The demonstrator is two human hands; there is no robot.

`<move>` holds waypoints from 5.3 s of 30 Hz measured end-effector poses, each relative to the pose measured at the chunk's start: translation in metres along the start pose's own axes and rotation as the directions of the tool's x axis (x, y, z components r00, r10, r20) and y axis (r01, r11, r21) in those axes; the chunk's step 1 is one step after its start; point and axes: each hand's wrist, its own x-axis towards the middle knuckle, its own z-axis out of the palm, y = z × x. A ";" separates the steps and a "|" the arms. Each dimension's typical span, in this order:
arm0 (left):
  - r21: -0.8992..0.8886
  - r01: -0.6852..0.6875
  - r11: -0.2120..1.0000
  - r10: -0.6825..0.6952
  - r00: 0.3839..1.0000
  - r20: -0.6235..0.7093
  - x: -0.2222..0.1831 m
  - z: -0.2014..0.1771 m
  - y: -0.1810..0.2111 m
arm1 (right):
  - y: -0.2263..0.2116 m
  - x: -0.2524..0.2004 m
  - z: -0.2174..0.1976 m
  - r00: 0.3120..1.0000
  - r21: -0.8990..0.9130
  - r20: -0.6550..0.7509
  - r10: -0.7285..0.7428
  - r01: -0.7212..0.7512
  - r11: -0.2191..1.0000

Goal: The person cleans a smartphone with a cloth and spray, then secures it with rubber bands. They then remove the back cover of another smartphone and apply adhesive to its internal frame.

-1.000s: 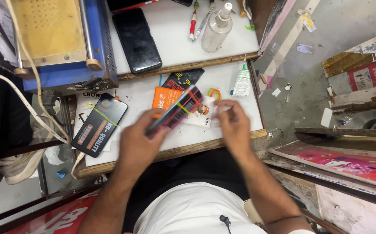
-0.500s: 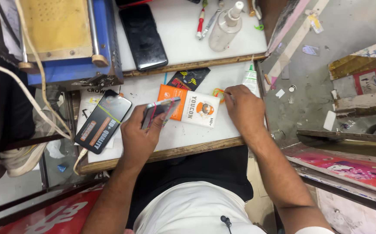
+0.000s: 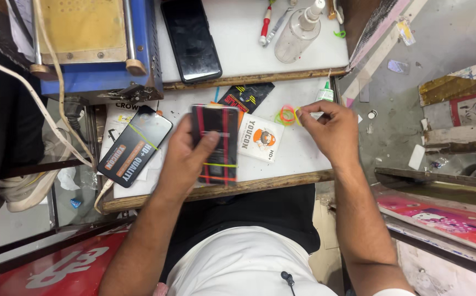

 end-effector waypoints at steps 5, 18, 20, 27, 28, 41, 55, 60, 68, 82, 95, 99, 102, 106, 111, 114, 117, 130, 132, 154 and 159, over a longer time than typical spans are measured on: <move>-0.253 0.228 0.940 -0.176 0.961 0.212 0.014 0.014 -0.020 | -0.006 -0.008 0.007 0.998 0.122 0.062 -0.029 0.021 0.992; -0.251 0.359 0.899 -0.151 0.791 0.593 0.015 0.024 -0.015 | -0.043 -0.047 0.007 0.959 0.188 -0.040 -0.282 0.284 0.940; -0.212 0.278 0.937 -0.115 0.817 0.565 0.009 0.027 -0.009 | -0.040 -0.052 0.009 0.957 0.203 -0.056 -0.286 0.291 0.935; -0.243 0.300 0.922 -0.175 0.886 0.429 0.014 0.036 -0.021 | -0.025 -0.058 0.016 0.982 0.394 -0.016 -0.188 0.179 0.901; -0.265 0.307 0.914 -0.163 0.876 0.453 0.014 0.032 -0.022 | -0.026 -0.058 0.015 0.978 0.349 -0.030 -0.205 0.203 0.915; 0.577 0.099 0.811 -0.445 0.744 0.498 0.012 0.030 0.011 | -0.001 -0.063 -0.052 0.734 0.393 0.550 -0.398 0.193 0.899; 0.800 -0.585 0.136 0.298 0.794 0.530 0.008 0.058 0.010 | -0.025 -0.065 -0.024 0.808 0.563 0.301 -0.506 0.278 0.779; 0.603 -0.356 0.714 0.283 0.935 0.216 0.011 0.036 0.017 | 0.028 -0.042 -0.017 0.861 0.433 0.145 -0.488 0.388 0.813; 0.624 -0.761 0.177 0.558 0.600 0.573 0.006 0.046 0.010 | -0.014 -0.026 -0.002 0.954 0.921 0.082 -0.288 0.038 0.388; -0.001 0.098 0.995 -0.095 0.976 0.197 0.004 0.044 -0.003 | -0.037 -0.033 -0.015 0.768 0.090 0.079 -0.636 0.630 0.771; -0.215 0.251 0.944 -0.195 0.949 0.249 -0.002 0.049 -0.014 | -0.031 -0.052 0.013 0.749 -0.009 -0.174 -0.640 0.648 0.761; 0.442 -0.069 0.894 -0.093 0.938 0.334 0.008 0.040 0.005 | -0.029 -0.036 -0.008 0.778 0.340 0.009 -0.629 0.589 0.733; 0.645 -0.216 0.733 -0.101 0.903 0.417 0.010 0.042 0.011 | -0.030 -0.017 -0.007 0.686 0.395 0.235 -0.689 0.580 0.712; 0.673 -0.217 0.707 -0.147 0.886 0.440 0.013 0.048 0.009 | -0.035 -0.010 0.002 0.622 0.375 0.446 -0.644 0.523 0.765; 0.679 -0.358 0.641 -0.033 0.871 0.490 0.007 0.034 -0.010 | -0.022 -0.012 0.009 0.681 0.403 0.417 -0.602 0.454 0.794; 0.725 -0.267 0.635 -0.108 0.898 0.426 0.007 0.018 -0.019 | -0.009 -0.006 0.007 0.865 0.511 0.313 -0.392 0.195 0.837; 0.569 -0.087 0.817 -0.067 0.968 0.243 0.000 0.003 -0.029 | 0.001 0.000 -0.009 0.957 0.234 0.088 -0.277 0.251 0.939; 0.211 0.063 0.976 -0.062 0.998 -0.009 -0.001 0.006 -0.022 | 0.012 0.001 0.019 0.961 -0.448 0.128 -0.245 0.277 0.850; 0.211 0.101 0.972 -0.101 0.995 -0.011 0.001 0.009 -0.021 | 0.015 0.001 0.018 0.962 -0.425 0.111 -0.250 0.273 0.863; -0.298 0.466 0.833 -0.257 0.804 0.536 0.012 0.029 -0.035 | 0.010 -0.039 0.032 0.889 0.467 0.441 -0.124 -0.110 0.877; -0.014 0.426 0.905 -0.306 0.672 0.674 0.006 0.018 -0.021 | 0.029 -0.026 -0.001 0.764 0.827 0.490 -0.419 -0.256 0.501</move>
